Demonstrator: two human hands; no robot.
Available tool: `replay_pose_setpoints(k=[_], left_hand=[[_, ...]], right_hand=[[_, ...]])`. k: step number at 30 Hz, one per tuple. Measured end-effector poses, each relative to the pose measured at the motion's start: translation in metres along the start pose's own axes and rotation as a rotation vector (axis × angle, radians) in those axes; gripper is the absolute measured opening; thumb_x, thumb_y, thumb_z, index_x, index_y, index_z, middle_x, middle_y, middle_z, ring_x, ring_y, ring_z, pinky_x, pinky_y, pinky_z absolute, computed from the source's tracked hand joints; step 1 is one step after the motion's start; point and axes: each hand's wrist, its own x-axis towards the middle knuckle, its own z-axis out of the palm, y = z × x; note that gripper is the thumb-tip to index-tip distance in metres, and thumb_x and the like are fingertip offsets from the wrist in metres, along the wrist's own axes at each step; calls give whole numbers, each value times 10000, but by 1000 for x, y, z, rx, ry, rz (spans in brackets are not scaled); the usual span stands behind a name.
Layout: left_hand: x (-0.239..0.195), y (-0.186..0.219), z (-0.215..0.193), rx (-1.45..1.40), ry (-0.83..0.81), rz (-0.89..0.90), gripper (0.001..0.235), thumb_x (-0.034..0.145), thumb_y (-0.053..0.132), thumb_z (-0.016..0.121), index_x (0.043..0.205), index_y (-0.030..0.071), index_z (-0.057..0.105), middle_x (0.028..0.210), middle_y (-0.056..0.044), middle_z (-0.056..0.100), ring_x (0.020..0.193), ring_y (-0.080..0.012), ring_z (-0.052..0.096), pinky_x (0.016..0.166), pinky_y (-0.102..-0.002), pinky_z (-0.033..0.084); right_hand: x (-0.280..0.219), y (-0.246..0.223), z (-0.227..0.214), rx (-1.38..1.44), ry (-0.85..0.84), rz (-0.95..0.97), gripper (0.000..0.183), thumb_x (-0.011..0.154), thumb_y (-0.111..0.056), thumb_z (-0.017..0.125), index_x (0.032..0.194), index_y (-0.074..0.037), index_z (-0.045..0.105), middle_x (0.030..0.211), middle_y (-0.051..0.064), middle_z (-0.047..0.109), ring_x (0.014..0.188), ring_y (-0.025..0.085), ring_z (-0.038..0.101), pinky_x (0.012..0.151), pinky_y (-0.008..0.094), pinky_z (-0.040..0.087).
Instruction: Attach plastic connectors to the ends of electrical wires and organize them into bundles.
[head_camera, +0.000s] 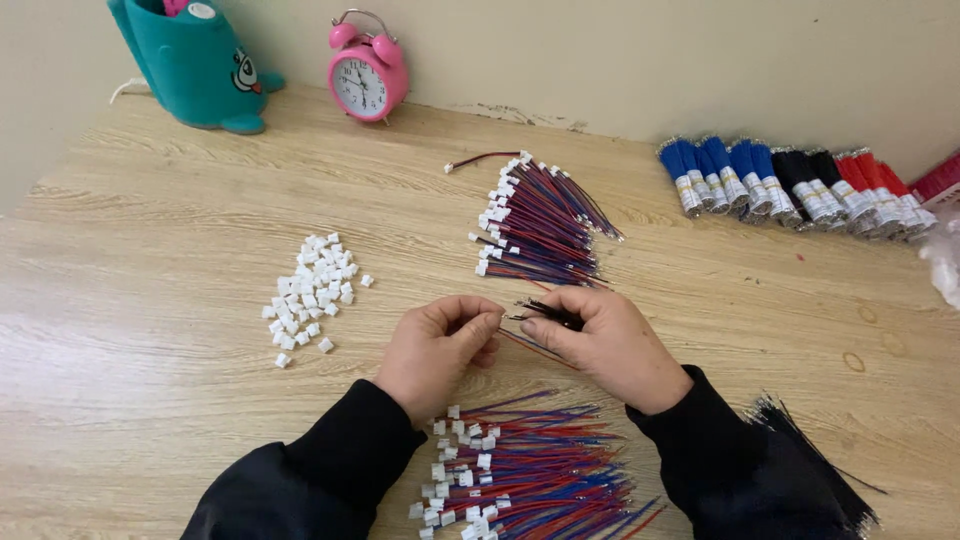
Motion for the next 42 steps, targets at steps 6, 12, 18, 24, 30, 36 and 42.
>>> replay_pose_setpoints(k=[6, 12, 18, 24, 30, 36, 42], left_hand=[[0, -1, 0, 8, -18, 17, 175, 882, 134, 701, 978, -11, 720, 754, -133, 685, 678, -159, 665, 621, -269, 604], [-6, 7, -2, 94, -30, 70, 144, 907, 135, 659, 953, 6, 705, 697, -97, 638, 631, -140, 621, 565, -250, 579], [-3, 2, -1, 44, -33, 22, 162, 903, 119, 662, 1000, -5, 701, 804, -138, 691, 714, -175, 673, 652, -293, 613], [-3, 6, 2, -263, -28, -96, 247, 955, 94, 554, 1117, -67, 652, 900, -154, 681, 786, -188, 695, 720, -288, 615], [-1, -1, 0, -291, -73, -84, 236, 937, 42, 568, 1137, -63, 638, 933, -192, 692, 825, -234, 712, 759, -342, 628], [-6, 1, -1, -352, -72, -111, 228, 928, 40, 576, 1128, -50, 637, 928, -184, 697, 828, -234, 718, 759, -330, 624], [-6, 2, -1, -341, -86, -125, 221, 923, 50, 587, 1119, -35, 646, 927, -182, 700, 835, -245, 722, 753, -342, 625]], right_hand=[[3, 10, 4, 57, -11, 20, 139, 787, -117, 760, 918, -74, 772, 768, 52, 751, 763, 109, 614, 705, 276, 511], [6, 11, 4, 117, -12, 17, 193, 796, -55, 731, 988, -34, 743, 843, 66, 751, 823, 135, 619, 762, 310, 527], [3, 2, 4, 37, -4, -28, 171, 808, -106, 718, 964, -47, 761, 850, 96, 772, 873, 127, 632, 780, 338, 528], [0, 4, -1, 51, 55, 37, 191, 788, -128, 740, 959, -49, 768, 823, 76, 769, 830, 114, 629, 793, 296, 525], [-2, -3, 4, -32, 75, -56, 127, 779, -129, 740, 876, -49, 761, 741, 97, 730, 762, 131, 636, 703, 298, 525], [-1, -4, 3, -64, 73, -33, 130, 781, -172, 749, 859, -70, 765, 708, 82, 707, 711, 125, 613, 660, 282, 510], [-2, -7, 4, -37, 60, -18, 141, 774, -171, 752, 854, -55, 762, 712, 117, 713, 717, 144, 627, 662, 298, 509]])
